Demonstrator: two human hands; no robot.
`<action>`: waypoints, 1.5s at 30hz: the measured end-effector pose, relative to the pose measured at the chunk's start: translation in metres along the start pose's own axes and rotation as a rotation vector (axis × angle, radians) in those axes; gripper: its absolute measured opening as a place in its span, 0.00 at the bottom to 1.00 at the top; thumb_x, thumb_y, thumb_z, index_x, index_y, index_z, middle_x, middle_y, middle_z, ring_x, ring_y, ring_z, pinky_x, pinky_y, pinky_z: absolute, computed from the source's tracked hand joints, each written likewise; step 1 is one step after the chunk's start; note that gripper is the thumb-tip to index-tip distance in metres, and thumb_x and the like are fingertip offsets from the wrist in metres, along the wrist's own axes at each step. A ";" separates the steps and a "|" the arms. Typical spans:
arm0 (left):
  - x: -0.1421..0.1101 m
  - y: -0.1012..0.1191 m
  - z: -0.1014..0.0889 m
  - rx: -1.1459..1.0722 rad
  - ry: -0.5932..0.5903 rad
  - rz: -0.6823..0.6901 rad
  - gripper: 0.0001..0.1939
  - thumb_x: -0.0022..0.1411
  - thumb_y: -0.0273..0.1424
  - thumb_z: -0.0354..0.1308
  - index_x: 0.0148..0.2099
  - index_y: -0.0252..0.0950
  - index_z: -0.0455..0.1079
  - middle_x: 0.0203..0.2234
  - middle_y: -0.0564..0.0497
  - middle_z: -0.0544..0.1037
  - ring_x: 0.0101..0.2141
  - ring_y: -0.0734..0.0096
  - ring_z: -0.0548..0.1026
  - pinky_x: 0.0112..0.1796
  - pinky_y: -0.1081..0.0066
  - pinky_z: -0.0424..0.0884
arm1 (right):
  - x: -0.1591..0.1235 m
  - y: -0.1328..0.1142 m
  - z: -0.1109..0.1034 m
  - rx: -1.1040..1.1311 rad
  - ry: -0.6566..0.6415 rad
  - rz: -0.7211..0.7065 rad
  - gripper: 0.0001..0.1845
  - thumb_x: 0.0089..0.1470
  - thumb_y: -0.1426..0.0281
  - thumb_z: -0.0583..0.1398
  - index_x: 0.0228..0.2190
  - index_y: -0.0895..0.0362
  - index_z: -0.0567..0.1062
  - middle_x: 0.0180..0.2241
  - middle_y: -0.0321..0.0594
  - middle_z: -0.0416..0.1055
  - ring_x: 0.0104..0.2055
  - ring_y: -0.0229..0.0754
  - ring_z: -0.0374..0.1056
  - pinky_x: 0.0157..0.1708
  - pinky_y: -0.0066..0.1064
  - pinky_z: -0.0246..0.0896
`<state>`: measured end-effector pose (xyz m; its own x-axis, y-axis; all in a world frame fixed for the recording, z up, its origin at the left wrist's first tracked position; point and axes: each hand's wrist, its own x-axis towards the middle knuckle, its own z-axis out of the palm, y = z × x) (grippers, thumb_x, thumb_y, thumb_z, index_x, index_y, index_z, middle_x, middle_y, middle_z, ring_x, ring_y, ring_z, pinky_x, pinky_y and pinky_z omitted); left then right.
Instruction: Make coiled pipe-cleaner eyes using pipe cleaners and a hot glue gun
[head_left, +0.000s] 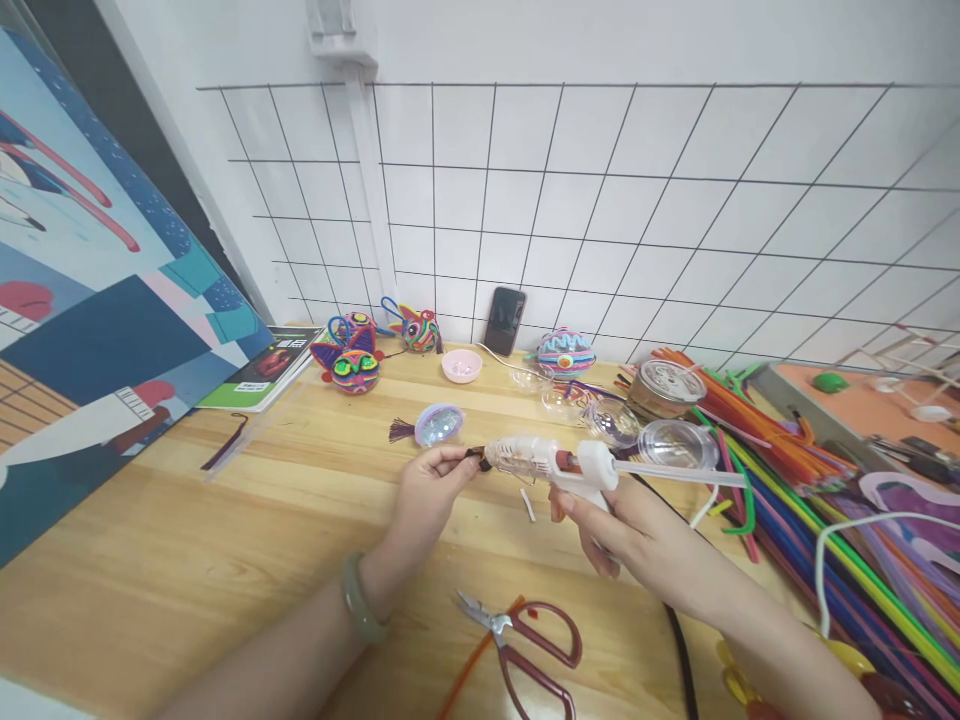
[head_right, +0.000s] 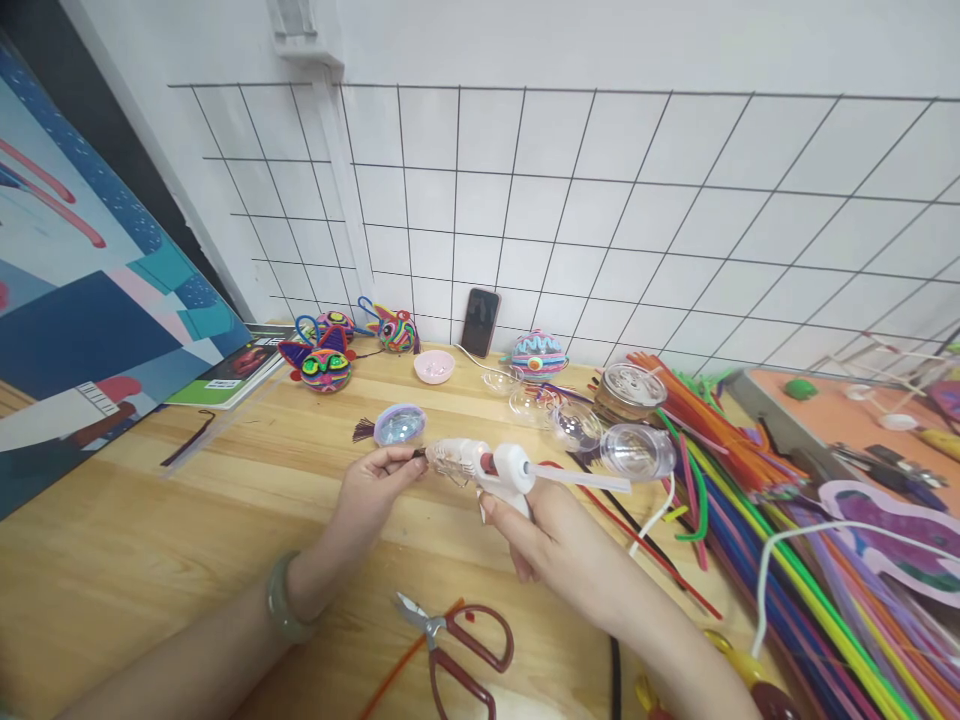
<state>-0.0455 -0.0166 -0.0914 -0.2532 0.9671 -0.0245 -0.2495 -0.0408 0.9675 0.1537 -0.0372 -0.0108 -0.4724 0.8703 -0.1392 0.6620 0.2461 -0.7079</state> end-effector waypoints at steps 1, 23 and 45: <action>0.000 0.000 0.000 -0.001 -0.004 -0.003 0.09 0.42 0.30 0.65 0.29 0.32 0.73 0.24 0.49 0.79 0.27 0.71 0.75 0.32 0.74 0.70 | 0.000 0.000 0.000 -0.006 0.004 0.003 0.25 0.58 0.55 0.45 0.22 0.58 0.68 0.14 0.33 0.65 0.20 0.38 0.63 0.30 0.27 0.57; 0.000 -0.002 -0.001 0.022 0.001 0.014 0.09 0.42 0.30 0.65 0.29 0.33 0.73 0.24 0.49 0.79 0.28 0.70 0.75 0.31 0.73 0.69 | -0.001 -0.001 0.000 0.009 0.013 0.000 0.24 0.58 0.55 0.45 0.26 0.58 0.69 0.14 0.33 0.64 0.20 0.38 0.62 0.28 0.28 0.57; 0.001 -0.002 0.000 0.026 0.006 0.013 0.08 0.42 0.30 0.65 0.28 0.34 0.73 0.23 0.51 0.78 0.27 0.72 0.74 0.31 0.74 0.69 | -0.001 -0.005 -0.001 -0.009 0.002 0.021 0.22 0.57 0.56 0.45 0.30 0.58 0.68 0.15 0.32 0.63 0.20 0.38 0.62 0.27 0.28 0.57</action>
<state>-0.0455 -0.0157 -0.0933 -0.2617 0.9651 -0.0132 -0.2219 -0.0468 0.9739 0.1516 -0.0391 -0.0067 -0.4570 0.8762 -0.1530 0.6775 0.2315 -0.6982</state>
